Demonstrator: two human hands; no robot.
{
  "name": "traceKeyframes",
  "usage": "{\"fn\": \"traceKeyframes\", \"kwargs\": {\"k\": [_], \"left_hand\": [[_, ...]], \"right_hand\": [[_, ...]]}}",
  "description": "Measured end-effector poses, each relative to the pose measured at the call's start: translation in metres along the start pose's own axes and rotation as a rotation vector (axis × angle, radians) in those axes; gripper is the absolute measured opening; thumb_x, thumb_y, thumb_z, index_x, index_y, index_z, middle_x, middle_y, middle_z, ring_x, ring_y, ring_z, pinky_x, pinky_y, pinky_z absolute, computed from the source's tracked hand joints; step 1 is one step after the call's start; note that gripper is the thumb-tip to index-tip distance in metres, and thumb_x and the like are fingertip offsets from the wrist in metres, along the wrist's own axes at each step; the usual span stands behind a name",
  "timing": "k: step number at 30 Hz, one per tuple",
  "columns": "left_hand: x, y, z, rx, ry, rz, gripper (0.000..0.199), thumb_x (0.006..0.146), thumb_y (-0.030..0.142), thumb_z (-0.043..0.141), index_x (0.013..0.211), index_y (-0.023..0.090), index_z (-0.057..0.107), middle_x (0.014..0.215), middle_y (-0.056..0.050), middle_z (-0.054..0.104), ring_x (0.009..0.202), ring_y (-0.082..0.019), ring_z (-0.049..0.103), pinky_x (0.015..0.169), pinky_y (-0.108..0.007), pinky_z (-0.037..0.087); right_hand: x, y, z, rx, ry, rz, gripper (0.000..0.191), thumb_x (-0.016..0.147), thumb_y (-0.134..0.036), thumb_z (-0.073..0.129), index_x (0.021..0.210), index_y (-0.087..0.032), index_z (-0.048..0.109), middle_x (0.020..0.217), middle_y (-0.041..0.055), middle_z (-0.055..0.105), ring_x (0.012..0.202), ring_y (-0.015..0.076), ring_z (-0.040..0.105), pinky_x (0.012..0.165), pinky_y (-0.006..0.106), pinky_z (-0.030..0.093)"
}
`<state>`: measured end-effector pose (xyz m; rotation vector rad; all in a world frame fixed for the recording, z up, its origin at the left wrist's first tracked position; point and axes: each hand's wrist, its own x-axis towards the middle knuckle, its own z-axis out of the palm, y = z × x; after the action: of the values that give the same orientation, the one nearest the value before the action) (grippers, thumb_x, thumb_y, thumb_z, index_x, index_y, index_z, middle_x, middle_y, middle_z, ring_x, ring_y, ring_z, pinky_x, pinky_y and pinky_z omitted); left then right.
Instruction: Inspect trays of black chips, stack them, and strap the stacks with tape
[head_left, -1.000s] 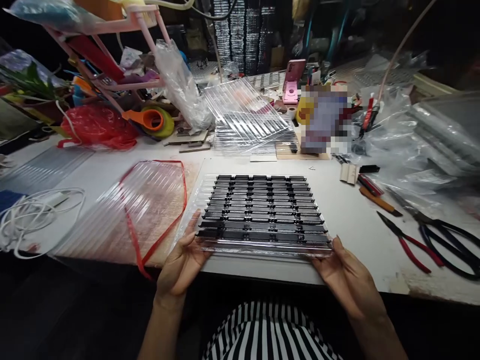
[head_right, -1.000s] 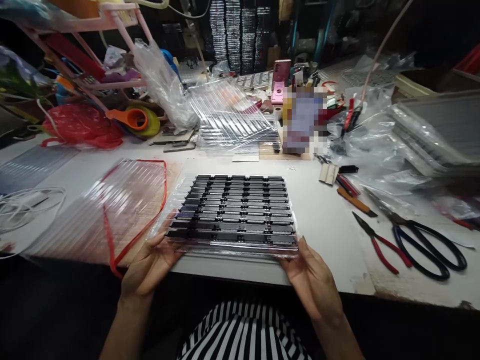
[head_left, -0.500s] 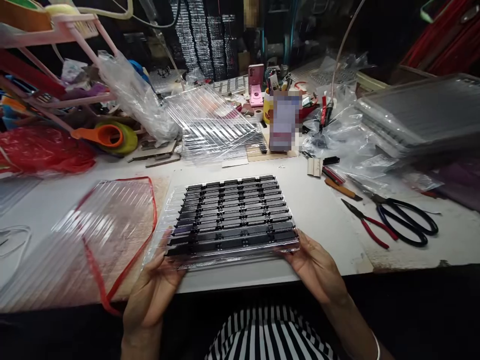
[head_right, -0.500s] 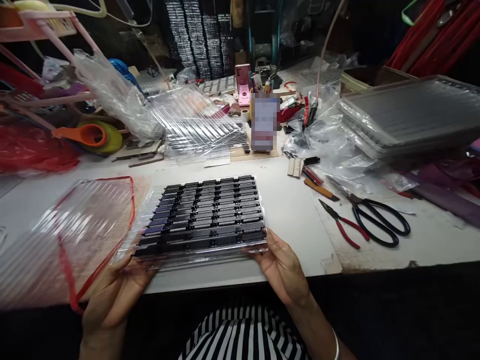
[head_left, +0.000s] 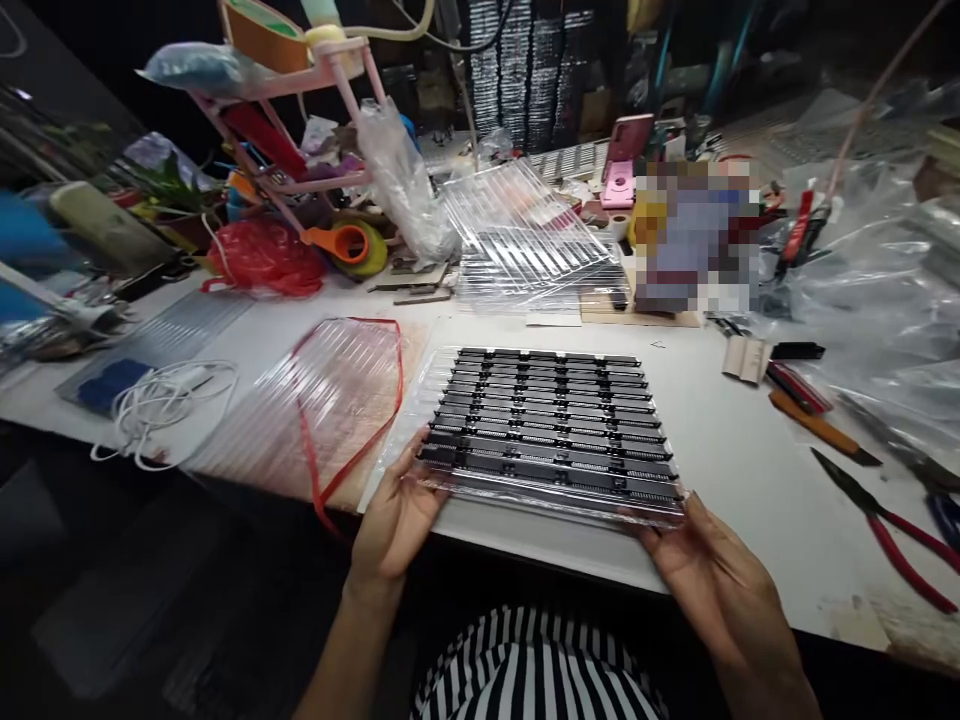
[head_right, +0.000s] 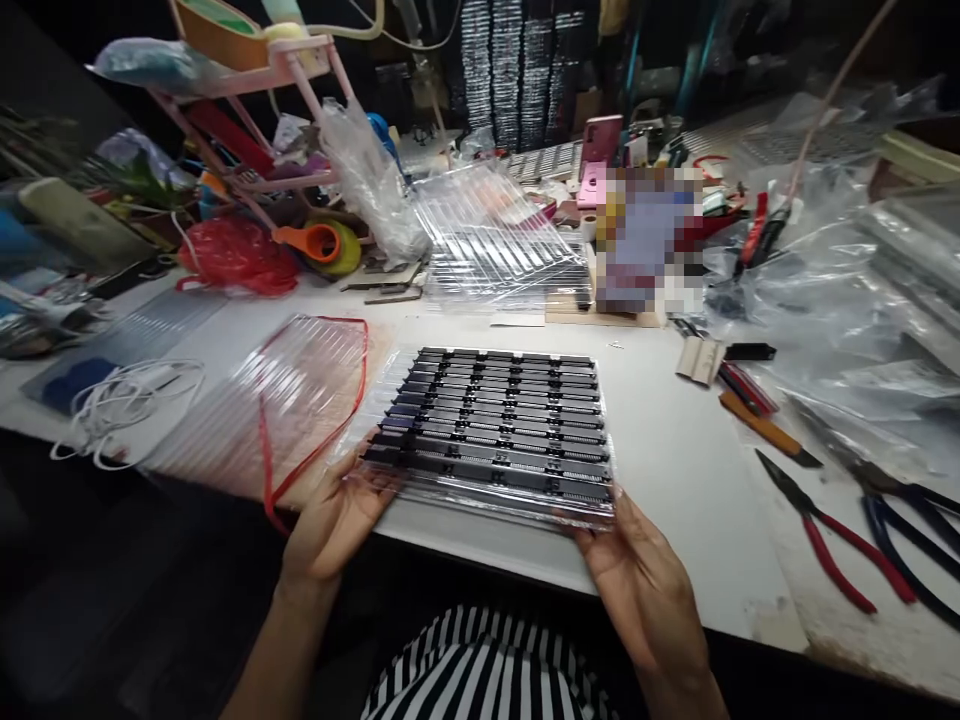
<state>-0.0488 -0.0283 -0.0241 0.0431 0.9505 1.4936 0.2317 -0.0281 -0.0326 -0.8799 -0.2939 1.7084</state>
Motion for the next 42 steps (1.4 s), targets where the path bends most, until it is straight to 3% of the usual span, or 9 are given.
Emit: {"fn": "traceKeyframes", "kwargs": {"k": [11,18,23,28,35,42], "left_hand": [[-0.003,0.0,-0.005,0.003,-0.074,0.01,0.03,0.09,0.014,0.046,0.117,0.018,0.058,0.105,-0.007,0.069,0.094,-0.018,0.065,0.089,-0.039,0.051],[-0.007,0.006,-0.008,0.109,-0.194,-0.076,0.037,0.094,0.026,0.043,0.13,0.024,0.048,0.096,-0.006,0.072,0.089,-0.023,0.068,0.087,-0.045,0.05],[-0.005,0.004,-0.01,0.122,-0.19,-0.052,0.04,0.094,0.025,0.042,0.134,0.024,0.044,0.096,-0.008,0.072,0.09,-0.024,0.068,0.088,-0.045,0.049],[-0.004,0.003,-0.008,0.116,-0.153,-0.039,0.037,0.093,0.025,0.044,0.129,0.023,0.049,0.1,-0.008,0.071,0.09,-0.024,0.068,0.086,-0.043,0.052],[-0.002,0.004,-0.009,0.133,-0.13,-0.026,0.034,0.095,0.021,0.037,0.125,0.023,0.052,0.097,-0.009,0.072,0.093,-0.024,0.068,0.081,-0.04,0.055],[0.001,0.006,-0.007,0.144,-0.065,-0.033,0.032,0.095,0.022,0.033,0.105,0.02,0.063,0.096,-0.009,0.072,0.093,-0.026,0.067,0.079,-0.042,0.056]], "right_hand": [[-0.001,0.004,-0.003,-0.103,0.096,-0.014,0.028,0.089,-0.03,0.052,0.114,-0.028,0.063,0.128,0.0042,0.057,0.123,0.0256,0.047,0.099,0.047,0.047],[-0.001,0.0,-0.005,-0.082,0.073,0.025,0.021,0.09,-0.033,0.05,0.1,-0.028,0.067,0.12,0.0035,0.062,0.113,0.0257,0.056,0.089,0.048,0.054],[-0.003,0.0,-0.011,-0.08,0.032,0.035,0.017,0.088,-0.031,0.053,0.088,-0.026,0.069,0.109,0.0047,0.067,0.106,0.0278,0.06,0.087,0.053,0.053],[-0.005,0.001,-0.007,-0.168,0.034,-0.032,0.017,0.087,-0.03,0.056,0.091,-0.021,0.069,0.103,0.0077,0.069,0.101,0.0247,0.062,0.082,0.042,0.057],[-0.001,-0.001,-0.001,-0.463,0.053,-0.205,0.036,0.085,-0.047,0.057,0.084,-0.013,0.069,0.077,0.0096,0.071,0.061,0.0171,0.064,0.06,0.031,0.056],[0.005,0.005,-0.009,-0.483,0.027,-0.335,0.037,0.086,-0.049,0.054,0.085,-0.015,0.069,0.08,0.0084,0.071,0.064,0.0179,0.065,0.055,0.03,0.053]]}}
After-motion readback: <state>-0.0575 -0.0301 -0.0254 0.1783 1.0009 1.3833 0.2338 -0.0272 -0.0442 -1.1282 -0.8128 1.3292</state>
